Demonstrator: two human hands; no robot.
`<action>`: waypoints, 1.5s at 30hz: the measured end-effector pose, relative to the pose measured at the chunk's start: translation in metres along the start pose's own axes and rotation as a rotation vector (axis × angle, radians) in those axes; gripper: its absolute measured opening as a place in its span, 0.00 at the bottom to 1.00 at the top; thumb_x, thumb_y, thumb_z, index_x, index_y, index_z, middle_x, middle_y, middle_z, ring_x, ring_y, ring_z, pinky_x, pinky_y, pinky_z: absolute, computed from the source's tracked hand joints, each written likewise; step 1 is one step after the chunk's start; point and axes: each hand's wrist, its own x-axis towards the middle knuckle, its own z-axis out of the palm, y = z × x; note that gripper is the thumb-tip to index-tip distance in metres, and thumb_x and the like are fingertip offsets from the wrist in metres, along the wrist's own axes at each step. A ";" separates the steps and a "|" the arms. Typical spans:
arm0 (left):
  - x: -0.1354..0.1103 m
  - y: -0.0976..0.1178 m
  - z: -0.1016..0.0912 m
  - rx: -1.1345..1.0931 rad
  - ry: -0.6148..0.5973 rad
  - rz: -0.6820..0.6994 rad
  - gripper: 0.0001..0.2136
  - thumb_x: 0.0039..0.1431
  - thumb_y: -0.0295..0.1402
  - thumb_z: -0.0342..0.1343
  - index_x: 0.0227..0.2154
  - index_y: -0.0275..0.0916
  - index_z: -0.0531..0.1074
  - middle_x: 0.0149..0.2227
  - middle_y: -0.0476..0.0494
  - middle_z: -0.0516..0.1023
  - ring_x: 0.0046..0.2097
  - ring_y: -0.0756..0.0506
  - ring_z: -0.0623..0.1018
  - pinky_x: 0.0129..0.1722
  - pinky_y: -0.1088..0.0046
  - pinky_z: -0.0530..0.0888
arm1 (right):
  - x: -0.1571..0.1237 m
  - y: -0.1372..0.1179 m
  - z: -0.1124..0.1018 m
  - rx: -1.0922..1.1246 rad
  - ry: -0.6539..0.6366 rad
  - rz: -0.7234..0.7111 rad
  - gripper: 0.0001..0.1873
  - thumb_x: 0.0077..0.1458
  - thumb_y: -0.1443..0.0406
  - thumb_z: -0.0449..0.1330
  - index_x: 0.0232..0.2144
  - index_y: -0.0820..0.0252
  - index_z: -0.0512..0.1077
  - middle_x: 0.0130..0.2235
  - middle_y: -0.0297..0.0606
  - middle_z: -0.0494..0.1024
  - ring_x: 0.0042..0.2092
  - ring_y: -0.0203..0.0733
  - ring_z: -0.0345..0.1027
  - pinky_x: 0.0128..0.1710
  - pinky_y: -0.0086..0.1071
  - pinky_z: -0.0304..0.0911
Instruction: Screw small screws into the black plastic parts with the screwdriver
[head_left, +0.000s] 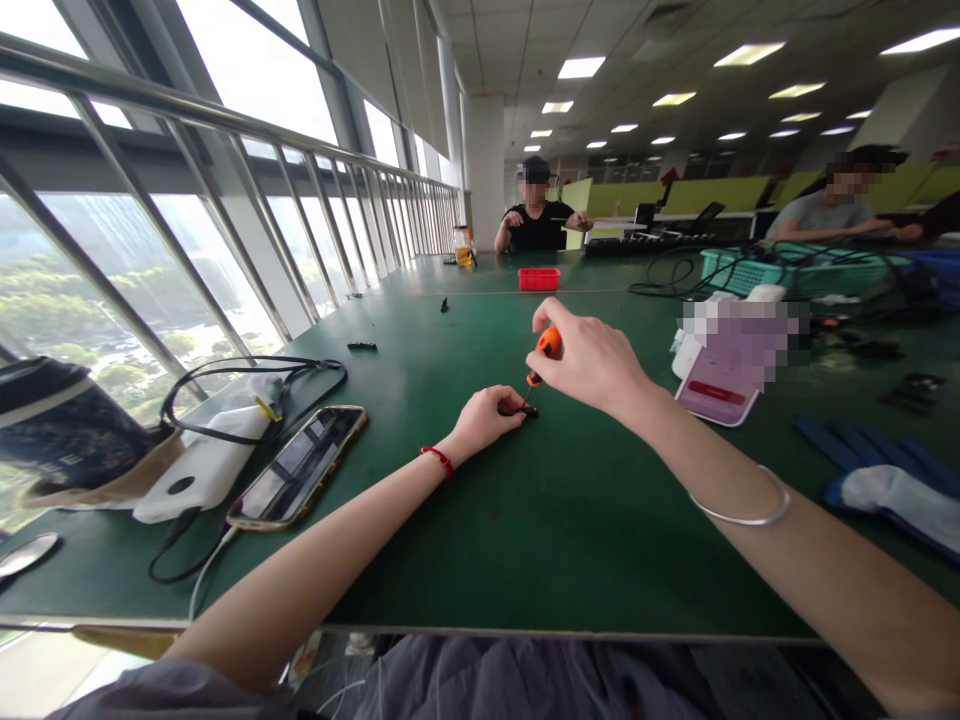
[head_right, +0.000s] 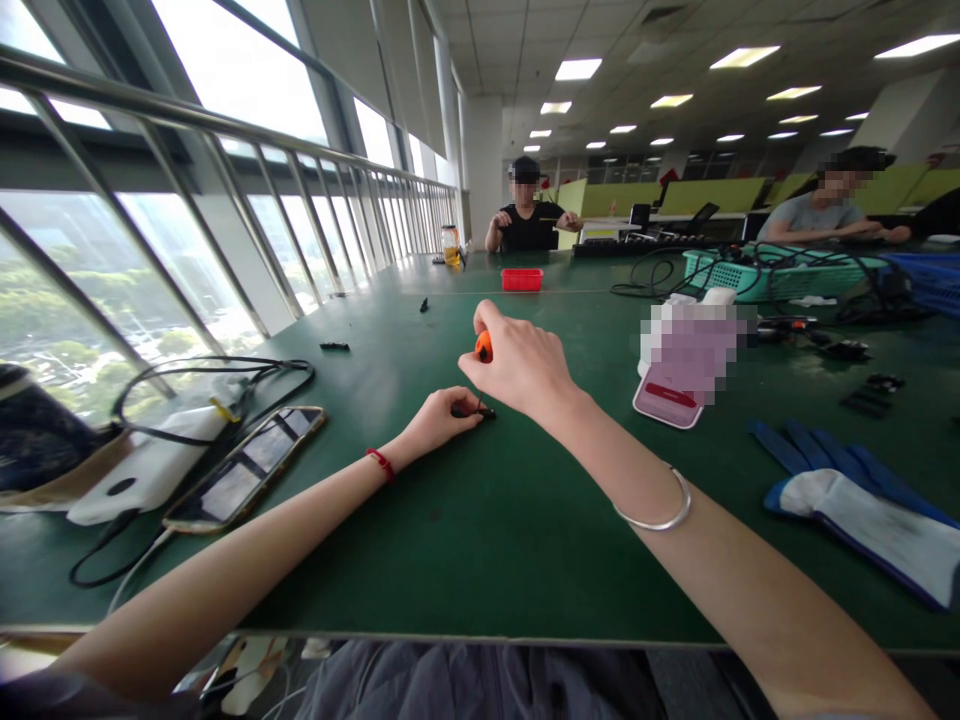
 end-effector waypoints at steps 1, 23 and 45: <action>0.000 0.000 0.000 -0.002 -0.004 -0.003 0.05 0.46 0.27 0.57 0.29 0.36 0.73 0.32 0.46 0.78 0.33 0.49 0.75 0.36 0.74 0.72 | 0.000 0.000 0.000 0.002 -0.007 0.005 0.11 0.51 0.58 0.53 0.36 0.54 0.68 0.27 0.33 0.73 0.25 0.38 0.61 0.25 0.29 0.45; 0.000 0.000 0.000 -0.010 -0.005 0.007 0.04 0.47 0.29 0.57 0.28 0.36 0.73 0.31 0.46 0.78 0.32 0.49 0.74 0.35 0.74 0.71 | 0.001 0.001 0.000 0.012 -0.017 -0.029 0.11 0.51 0.56 0.52 0.29 0.55 0.69 0.24 0.33 0.72 0.25 0.37 0.60 0.24 0.29 0.45; 0.000 0.003 -0.001 0.001 -0.003 -0.001 0.04 0.46 0.27 0.57 0.27 0.36 0.73 0.30 0.47 0.77 0.32 0.49 0.74 0.35 0.74 0.71 | -0.001 -0.003 0.008 0.143 0.002 0.037 0.11 0.50 0.55 0.52 0.26 0.55 0.67 0.23 0.32 0.72 0.26 0.39 0.64 0.25 0.29 0.48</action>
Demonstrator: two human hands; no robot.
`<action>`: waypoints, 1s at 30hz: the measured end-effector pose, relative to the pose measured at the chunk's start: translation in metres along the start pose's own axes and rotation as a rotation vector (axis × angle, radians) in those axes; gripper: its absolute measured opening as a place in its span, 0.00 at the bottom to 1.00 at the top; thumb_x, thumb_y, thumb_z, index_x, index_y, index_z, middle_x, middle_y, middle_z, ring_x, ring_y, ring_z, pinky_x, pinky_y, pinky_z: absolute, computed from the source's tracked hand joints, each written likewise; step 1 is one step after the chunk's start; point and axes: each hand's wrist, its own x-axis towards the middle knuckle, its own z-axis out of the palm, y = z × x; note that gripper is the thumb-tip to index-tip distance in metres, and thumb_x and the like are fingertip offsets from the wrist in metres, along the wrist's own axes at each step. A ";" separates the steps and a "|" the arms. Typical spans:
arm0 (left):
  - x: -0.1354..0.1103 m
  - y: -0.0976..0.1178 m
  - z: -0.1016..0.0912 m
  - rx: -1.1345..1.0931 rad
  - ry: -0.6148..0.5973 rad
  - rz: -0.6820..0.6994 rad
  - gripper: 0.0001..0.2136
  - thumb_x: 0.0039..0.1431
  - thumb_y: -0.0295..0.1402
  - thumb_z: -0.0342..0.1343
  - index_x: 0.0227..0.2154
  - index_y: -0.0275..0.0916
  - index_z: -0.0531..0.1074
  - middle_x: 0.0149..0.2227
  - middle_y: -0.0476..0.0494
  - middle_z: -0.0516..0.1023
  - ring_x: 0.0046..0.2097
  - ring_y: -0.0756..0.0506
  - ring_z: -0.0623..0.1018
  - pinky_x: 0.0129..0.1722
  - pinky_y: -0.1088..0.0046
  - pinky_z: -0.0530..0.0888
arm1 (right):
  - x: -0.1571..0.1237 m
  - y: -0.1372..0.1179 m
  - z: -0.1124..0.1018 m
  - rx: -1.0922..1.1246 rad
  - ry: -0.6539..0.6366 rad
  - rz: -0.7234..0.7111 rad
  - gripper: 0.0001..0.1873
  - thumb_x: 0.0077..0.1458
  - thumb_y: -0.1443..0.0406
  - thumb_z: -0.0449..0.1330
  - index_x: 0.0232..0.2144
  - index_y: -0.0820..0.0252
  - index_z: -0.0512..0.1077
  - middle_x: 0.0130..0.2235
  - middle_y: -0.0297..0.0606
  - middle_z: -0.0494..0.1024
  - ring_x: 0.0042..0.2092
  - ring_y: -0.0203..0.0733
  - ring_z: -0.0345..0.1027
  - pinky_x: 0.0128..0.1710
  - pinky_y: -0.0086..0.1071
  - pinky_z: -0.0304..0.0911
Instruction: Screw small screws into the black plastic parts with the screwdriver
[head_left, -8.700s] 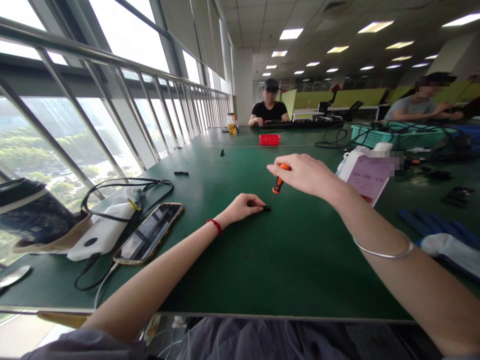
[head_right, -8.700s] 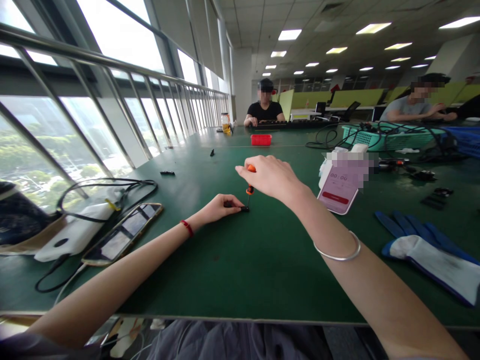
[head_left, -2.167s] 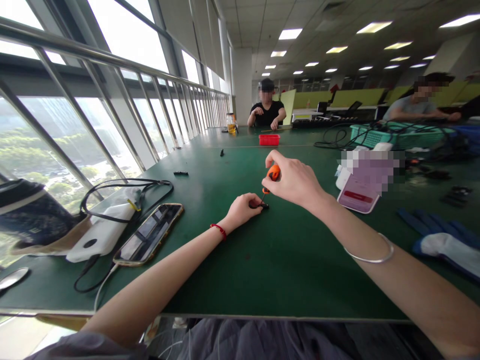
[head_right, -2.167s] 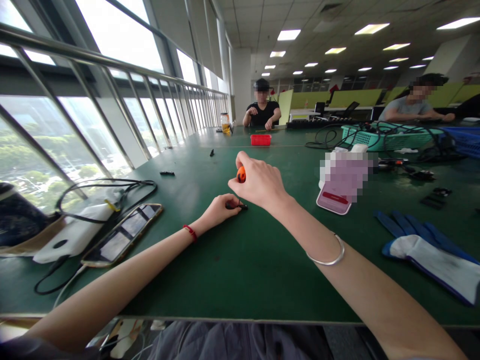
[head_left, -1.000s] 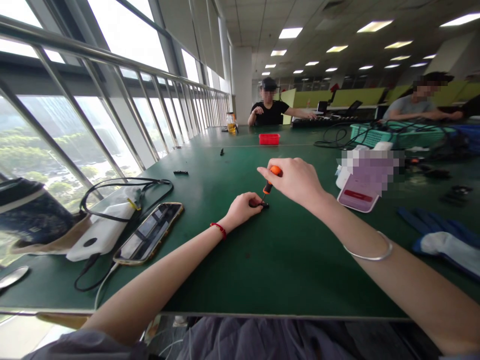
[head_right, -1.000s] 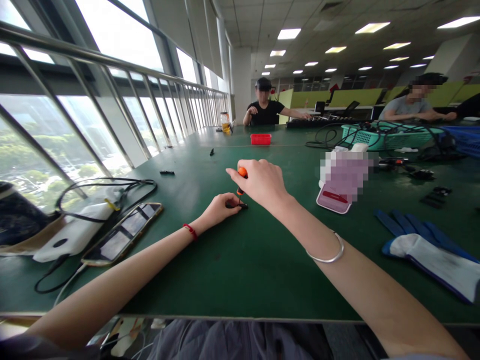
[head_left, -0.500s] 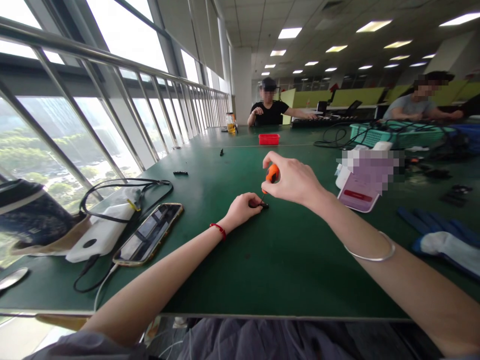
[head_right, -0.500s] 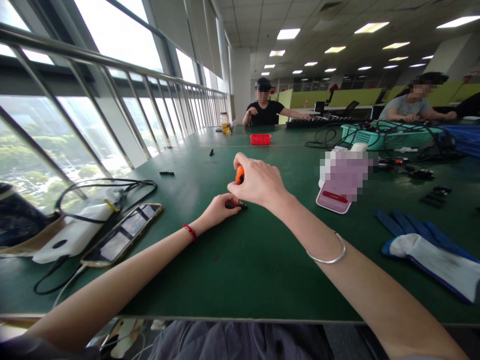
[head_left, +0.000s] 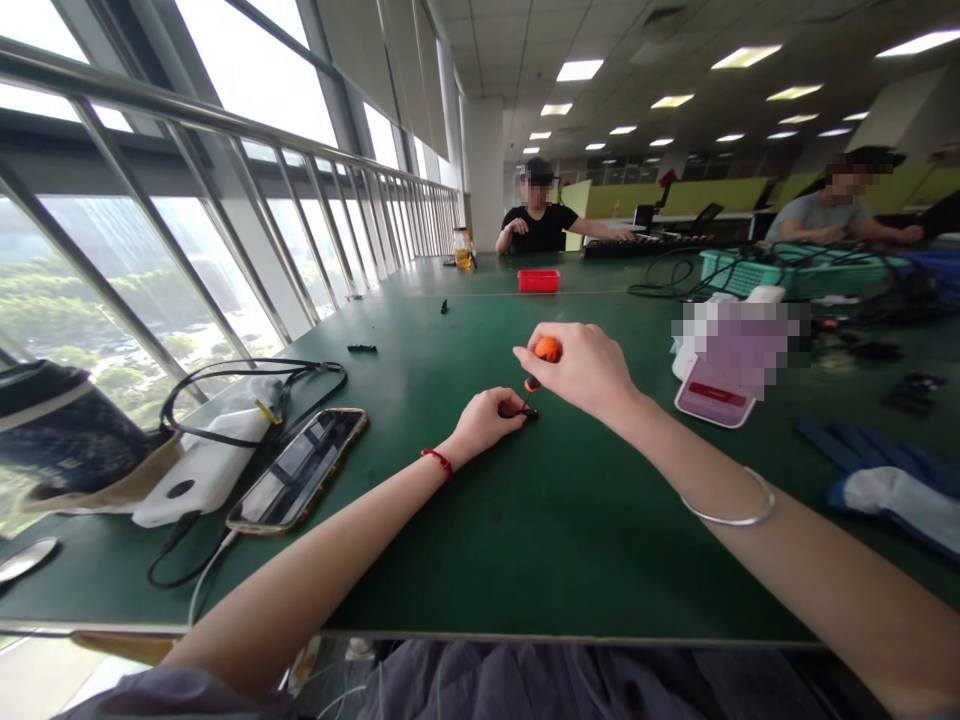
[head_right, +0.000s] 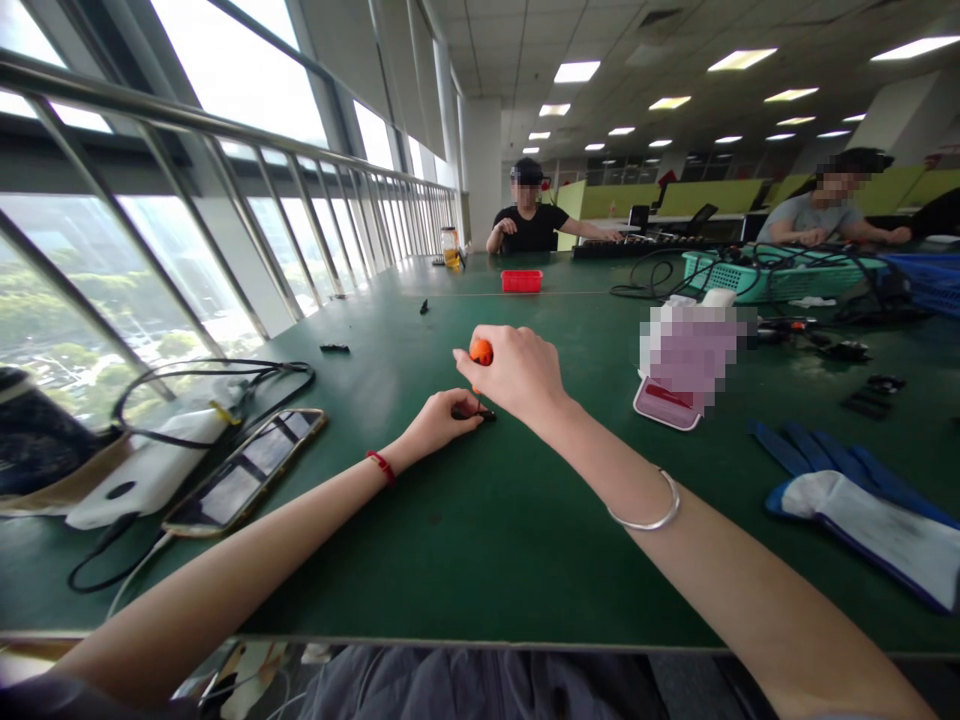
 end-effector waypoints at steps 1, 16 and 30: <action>0.000 0.000 0.000 0.000 -0.001 -0.002 0.04 0.46 0.27 0.57 0.27 0.36 0.72 0.30 0.47 0.77 0.32 0.49 0.74 0.35 0.74 0.71 | 0.000 0.000 0.000 -0.007 0.012 0.002 0.09 0.49 0.57 0.53 0.27 0.54 0.67 0.24 0.32 0.72 0.27 0.39 0.64 0.25 0.29 0.48; 0.000 -0.003 0.001 -0.013 -0.002 -0.004 0.04 0.46 0.28 0.57 0.28 0.36 0.73 0.31 0.46 0.78 0.32 0.49 0.75 0.36 0.74 0.72 | 0.002 0.002 -0.001 -0.045 0.065 0.030 0.17 0.48 0.50 0.55 0.35 0.54 0.67 0.23 0.32 0.72 0.26 0.40 0.64 0.24 0.29 0.47; 0.000 0.001 0.000 0.002 -0.002 -0.017 0.04 0.46 0.28 0.57 0.27 0.36 0.72 0.30 0.47 0.77 0.32 0.49 0.74 0.35 0.74 0.71 | 0.000 0.000 0.001 -0.079 0.021 -0.008 0.15 0.53 0.52 0.51 0.27 0.55 0.68 0.23 0.34 0.72 0.26 0.40 0.65 0.24 0.30 0.48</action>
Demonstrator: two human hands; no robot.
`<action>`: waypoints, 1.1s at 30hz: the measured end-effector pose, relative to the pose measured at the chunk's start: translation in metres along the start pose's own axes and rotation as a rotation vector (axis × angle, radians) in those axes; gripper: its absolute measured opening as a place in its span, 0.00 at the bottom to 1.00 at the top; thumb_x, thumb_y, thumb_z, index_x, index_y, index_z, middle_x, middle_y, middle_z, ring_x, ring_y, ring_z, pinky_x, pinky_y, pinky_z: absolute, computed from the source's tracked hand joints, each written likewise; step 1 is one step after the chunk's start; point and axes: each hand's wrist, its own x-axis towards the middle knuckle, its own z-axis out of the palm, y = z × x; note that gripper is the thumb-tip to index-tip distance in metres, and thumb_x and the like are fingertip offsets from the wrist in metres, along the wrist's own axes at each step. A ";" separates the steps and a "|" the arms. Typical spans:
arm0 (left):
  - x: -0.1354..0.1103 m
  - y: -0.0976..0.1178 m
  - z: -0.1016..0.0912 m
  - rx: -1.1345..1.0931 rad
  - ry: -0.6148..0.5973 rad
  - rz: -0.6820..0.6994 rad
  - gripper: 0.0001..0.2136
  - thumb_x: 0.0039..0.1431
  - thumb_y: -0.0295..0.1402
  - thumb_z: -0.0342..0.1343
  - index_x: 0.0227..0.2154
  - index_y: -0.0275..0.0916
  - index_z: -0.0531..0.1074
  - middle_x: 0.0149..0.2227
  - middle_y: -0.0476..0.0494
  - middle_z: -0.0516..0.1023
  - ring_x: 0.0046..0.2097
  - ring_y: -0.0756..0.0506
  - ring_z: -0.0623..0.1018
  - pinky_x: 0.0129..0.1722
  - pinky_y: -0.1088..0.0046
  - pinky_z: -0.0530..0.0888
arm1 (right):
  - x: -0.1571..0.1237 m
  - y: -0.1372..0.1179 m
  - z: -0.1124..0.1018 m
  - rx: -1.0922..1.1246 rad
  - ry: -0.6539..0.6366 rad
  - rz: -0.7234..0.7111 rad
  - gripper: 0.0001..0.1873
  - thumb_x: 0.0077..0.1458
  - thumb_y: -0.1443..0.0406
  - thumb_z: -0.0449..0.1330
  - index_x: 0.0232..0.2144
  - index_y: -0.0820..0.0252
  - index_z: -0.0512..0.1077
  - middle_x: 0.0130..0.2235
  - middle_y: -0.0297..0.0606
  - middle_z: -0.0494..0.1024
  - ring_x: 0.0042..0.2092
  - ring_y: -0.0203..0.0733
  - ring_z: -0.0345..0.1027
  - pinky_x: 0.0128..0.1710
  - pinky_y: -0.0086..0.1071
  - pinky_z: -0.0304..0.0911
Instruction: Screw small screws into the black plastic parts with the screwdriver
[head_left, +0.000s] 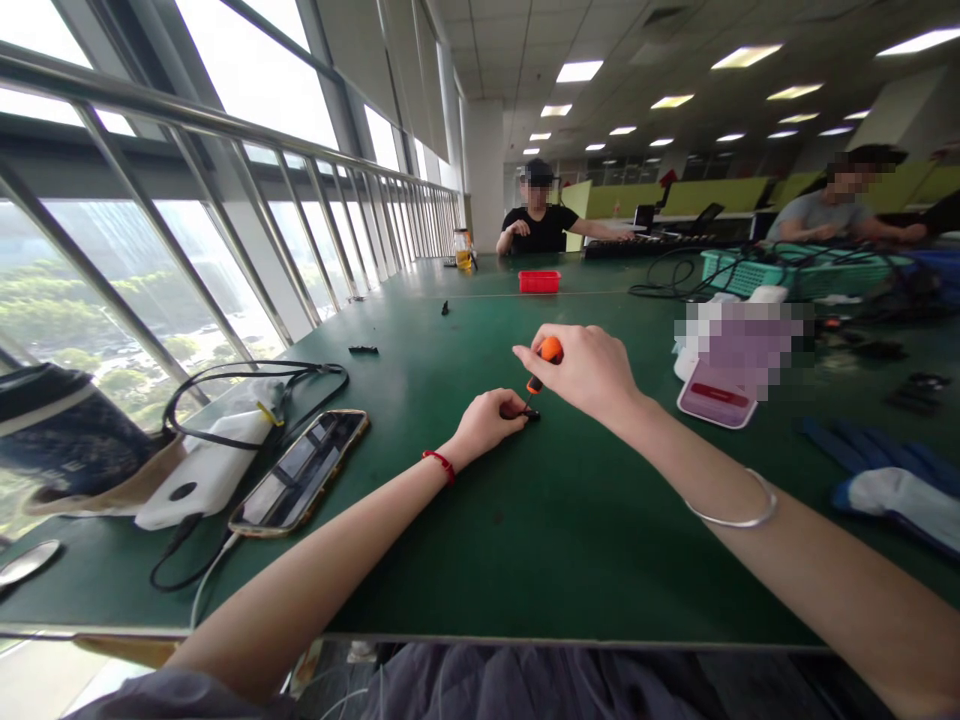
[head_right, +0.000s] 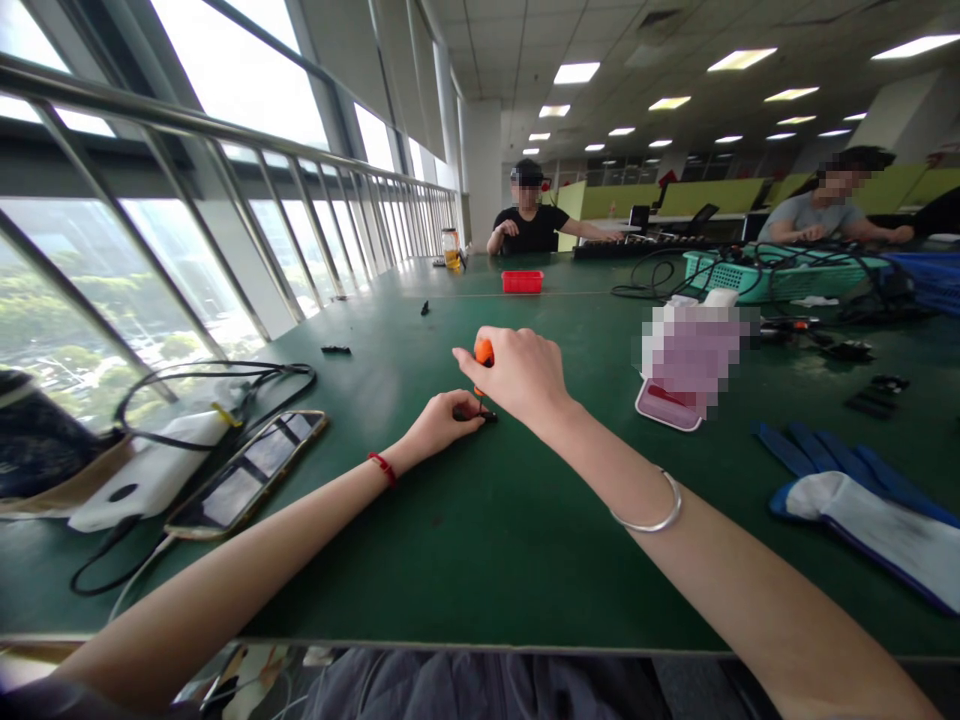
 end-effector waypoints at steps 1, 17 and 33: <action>0.000 0.000 0.000 0.003 0.000 0.000 0.04 0.46 0.28 0.57 0.27 0.36 0.72 0.30 0.47 0.77 0.32 0.49 0.74 0.35 0.74 0.71 | 0.000 0.000 0.000 0.005 0.004 -0.011 0.12 0.53 0.54 0.51 0.28 0.54 0.68 0.23 0.33 0.73 0.26 0.40 0.65 0.24 0.29 0.48; 0.000 0.001 -0.001 0.010 0.011 0.010 0.02 0.46 0.27 0.57 0.26 0.36 0.72 0.27 0.48 0.75 0.31 0.49 0.74 0.33 0.74 0.70 | -0.002 -0.002 0.002 0.082 0.034 -0.017 0.21 0.48 0.51 0.55 0.40 0.55 0.65 0.26 0.32 0.74 0.26 0.40 0.65 0.23 0.28 0.48; 0.000 0.004 0.000 0.021 0.009 -0.001 0.02 0.45 0.27 0.57 0.26 0.36 0.72 0.28 0.48 0.76 0.31 0.49 0.74 0.33 0.74 0.71 | -0.005 -0.004 0.009 0.012 0.061 -0.009 0.13 0.50 0.56 0.54 0.36 0.55 0.67 0.24 0.31 0.71 0.25 0.38 0.63 0.23 0.28 0.46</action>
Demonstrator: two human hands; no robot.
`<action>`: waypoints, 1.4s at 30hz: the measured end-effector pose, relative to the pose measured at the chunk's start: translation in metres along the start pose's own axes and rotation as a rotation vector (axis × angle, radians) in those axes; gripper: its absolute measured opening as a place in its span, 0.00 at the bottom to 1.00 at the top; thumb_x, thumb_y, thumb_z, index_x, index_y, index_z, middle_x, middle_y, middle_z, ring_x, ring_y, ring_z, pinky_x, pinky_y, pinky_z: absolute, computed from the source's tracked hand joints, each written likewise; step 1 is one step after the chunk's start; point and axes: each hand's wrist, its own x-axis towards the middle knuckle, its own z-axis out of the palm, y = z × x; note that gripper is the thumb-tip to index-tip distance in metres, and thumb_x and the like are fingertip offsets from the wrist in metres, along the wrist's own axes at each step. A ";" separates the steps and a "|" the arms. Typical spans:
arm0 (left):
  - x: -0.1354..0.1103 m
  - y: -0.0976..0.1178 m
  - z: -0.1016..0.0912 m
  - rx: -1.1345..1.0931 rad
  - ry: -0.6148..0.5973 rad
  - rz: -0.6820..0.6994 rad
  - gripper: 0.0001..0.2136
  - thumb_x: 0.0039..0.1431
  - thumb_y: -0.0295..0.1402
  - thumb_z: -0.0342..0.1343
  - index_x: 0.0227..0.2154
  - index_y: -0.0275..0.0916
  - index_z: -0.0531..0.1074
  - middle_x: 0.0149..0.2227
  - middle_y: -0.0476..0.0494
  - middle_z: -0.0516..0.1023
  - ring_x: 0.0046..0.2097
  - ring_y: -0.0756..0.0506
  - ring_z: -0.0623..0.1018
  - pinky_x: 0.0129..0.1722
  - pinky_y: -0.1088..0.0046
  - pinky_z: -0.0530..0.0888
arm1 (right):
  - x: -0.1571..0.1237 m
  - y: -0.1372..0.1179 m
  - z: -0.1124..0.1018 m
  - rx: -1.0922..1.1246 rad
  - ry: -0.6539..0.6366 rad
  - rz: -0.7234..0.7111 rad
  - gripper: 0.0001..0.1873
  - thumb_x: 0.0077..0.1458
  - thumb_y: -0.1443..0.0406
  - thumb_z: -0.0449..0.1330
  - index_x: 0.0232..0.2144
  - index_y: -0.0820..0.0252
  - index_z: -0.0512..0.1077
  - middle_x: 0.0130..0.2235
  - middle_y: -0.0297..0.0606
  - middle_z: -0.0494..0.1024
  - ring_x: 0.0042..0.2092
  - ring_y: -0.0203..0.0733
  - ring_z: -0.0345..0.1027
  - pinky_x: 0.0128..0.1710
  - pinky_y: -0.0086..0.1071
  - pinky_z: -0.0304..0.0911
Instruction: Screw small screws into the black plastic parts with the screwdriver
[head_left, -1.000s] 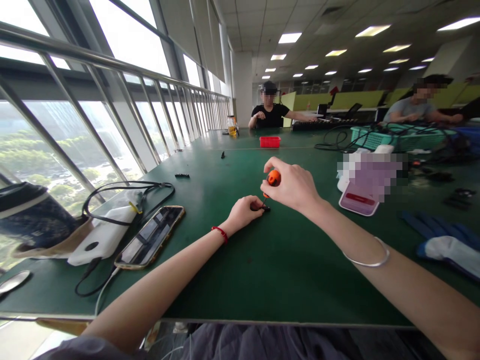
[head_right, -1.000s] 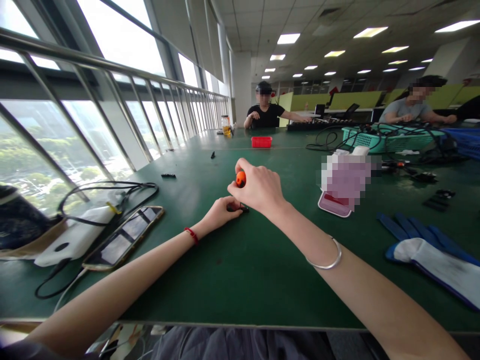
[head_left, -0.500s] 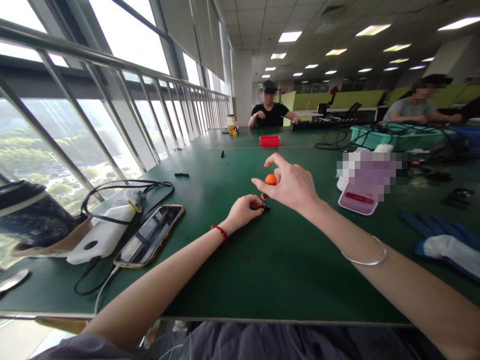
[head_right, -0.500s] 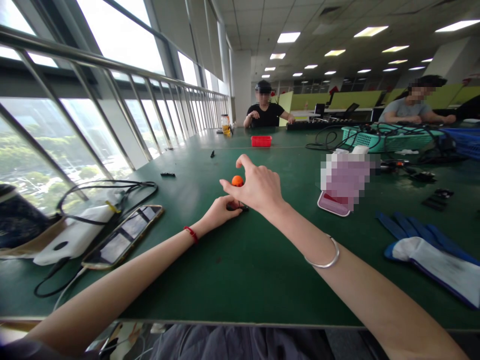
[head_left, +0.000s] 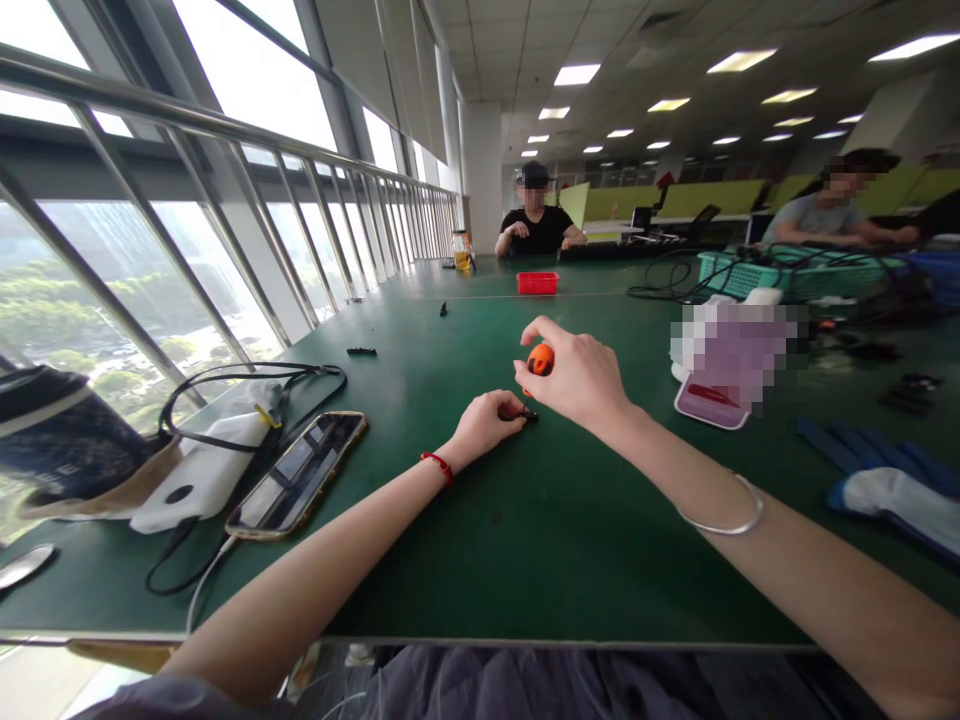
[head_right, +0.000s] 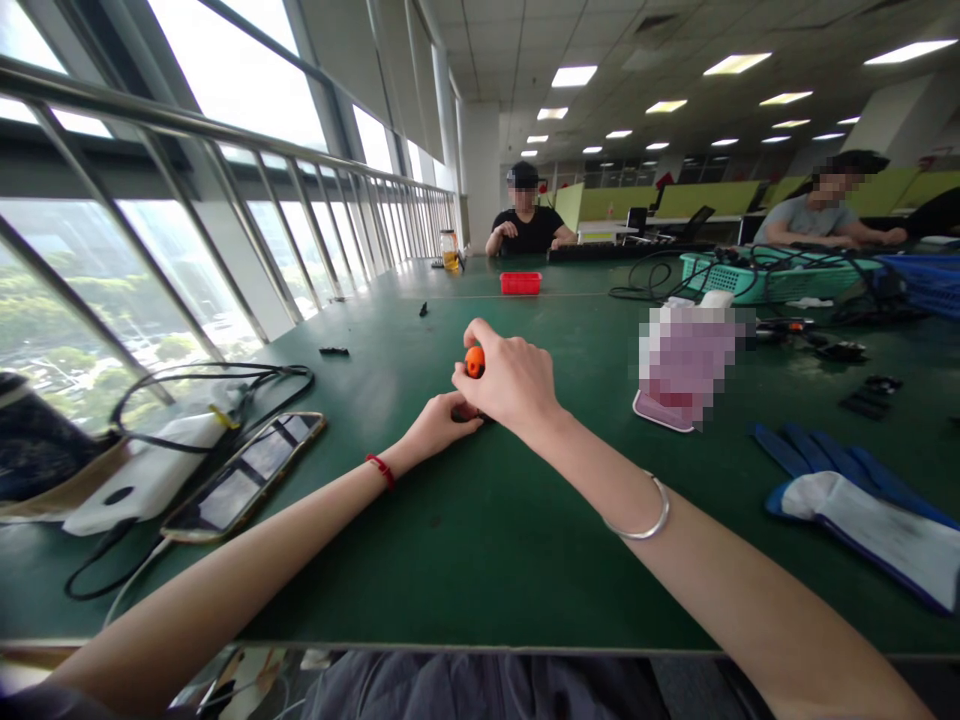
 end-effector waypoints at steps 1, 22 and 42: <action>0.000 0.000 0.000 0.002 0.000 -0.003 0.02 0.46 0.27 0.57 0.26 0.36 0.72 0.28 0.48 0.76 0.31 0.49 0.74 0.33 0.74 0.71 | 0.000 0.000 0.000 0.029 -0.005 0.001 0.15 0.47 0.57 0.56 0.39 0.54 0.66 0.25 0.31 0.72 0.25 0.38 0.63 0.23 0.28 0.46; -0.001 0.009 -0.003 0.014 0.015 0.070 0.06 0.48 0.28 0.56 0.30 0.37 0.75 0.31 0.47 0.78 0.34 0.49 0.75 0.37 0.73 0.72 | -0.043 0.078 0.062 0.085 -0.335 0.067 0.14 0.51 0.54 0.58 0.39 0.48 0.73 0.36 0.34 0.68 0.35 0.39 0.66 0.28 0.28 0.53; -0.002 0.012 -0.003 0.078 0.006 0.084 0.06 0.49 0.35 0.59 0.28 0.38 0.75 0.32 0.47 0.79 0.36 0.47 0.77 0.37 0.72 0.72 | -0.042 0.078 0.064 0.139 -0.310 0.035 0.10 0.52 0.57 0.58 0.36 0.48 0.76 0.34 0.33 0.68 0.34 0.37 0.65 0.28 0.28 0.52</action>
